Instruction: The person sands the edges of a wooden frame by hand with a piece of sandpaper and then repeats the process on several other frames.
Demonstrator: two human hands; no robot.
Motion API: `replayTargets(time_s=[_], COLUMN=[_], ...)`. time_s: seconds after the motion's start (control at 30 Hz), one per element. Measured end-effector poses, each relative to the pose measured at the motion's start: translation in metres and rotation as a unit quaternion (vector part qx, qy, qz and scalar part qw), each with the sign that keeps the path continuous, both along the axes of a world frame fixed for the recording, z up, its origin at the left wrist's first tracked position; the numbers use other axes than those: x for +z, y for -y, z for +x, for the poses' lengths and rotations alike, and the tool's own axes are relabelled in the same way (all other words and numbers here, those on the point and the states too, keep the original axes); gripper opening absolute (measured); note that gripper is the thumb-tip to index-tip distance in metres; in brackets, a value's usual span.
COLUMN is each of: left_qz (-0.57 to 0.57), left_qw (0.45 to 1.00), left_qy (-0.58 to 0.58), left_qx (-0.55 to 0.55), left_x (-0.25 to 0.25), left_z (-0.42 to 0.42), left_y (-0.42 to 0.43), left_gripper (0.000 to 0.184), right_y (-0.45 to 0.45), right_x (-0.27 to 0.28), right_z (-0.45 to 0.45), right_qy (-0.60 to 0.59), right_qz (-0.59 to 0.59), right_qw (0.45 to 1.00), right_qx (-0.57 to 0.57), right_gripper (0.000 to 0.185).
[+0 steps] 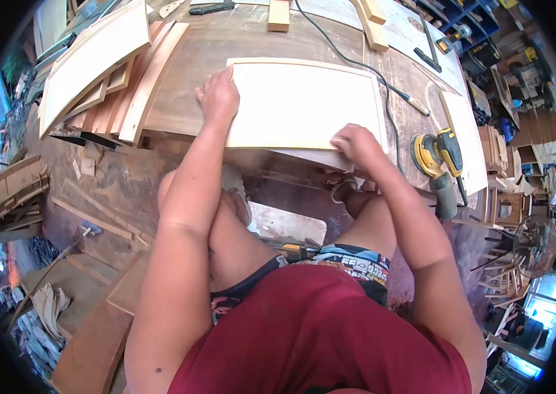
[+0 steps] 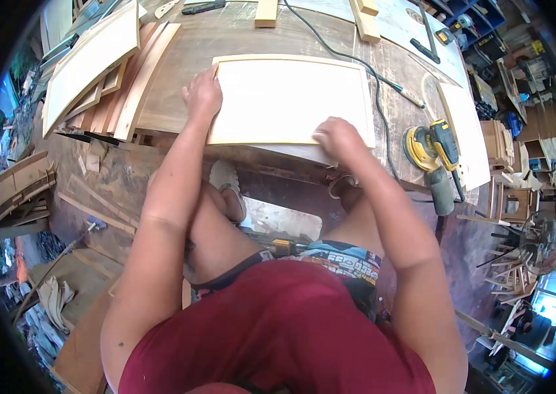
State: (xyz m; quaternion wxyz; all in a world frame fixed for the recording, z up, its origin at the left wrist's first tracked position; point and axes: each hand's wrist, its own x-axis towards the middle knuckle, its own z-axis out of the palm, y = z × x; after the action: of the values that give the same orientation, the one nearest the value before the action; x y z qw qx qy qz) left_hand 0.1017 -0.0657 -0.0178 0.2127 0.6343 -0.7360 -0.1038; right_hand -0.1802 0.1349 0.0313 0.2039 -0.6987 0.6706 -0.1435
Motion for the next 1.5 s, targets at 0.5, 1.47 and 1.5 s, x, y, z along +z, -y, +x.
replayTargets(time_s=[0.5,1.47,1.5], left_qz=[-0.021,0.016,0.021], left_qw=[1.0,1.0,1.0], left_qy=[0.01,0.01,0.015], left_qx=[0.0,0.0,-0.004], left_x=[0.002,-0.003,0.0], left_z=[-0.005,-0.006,-0.006], left_y=[-0.002,0.003,0.003], left_gripper=[0.04,0.044,0.044], right_y=[0.004,0.009,0.0], right_x=[-0.012,-0.024,-0.027], right_z=[0.026,0.128,0.108], right_qy=[-0.043,0.018,0.016], right_qz=[-0.04,-0.277,-0.272], right_qw=[0.998,0.955,0.956], right_qx=[0.036,0.105,0.105], right_gripper=[0.019,0.006,0.007])
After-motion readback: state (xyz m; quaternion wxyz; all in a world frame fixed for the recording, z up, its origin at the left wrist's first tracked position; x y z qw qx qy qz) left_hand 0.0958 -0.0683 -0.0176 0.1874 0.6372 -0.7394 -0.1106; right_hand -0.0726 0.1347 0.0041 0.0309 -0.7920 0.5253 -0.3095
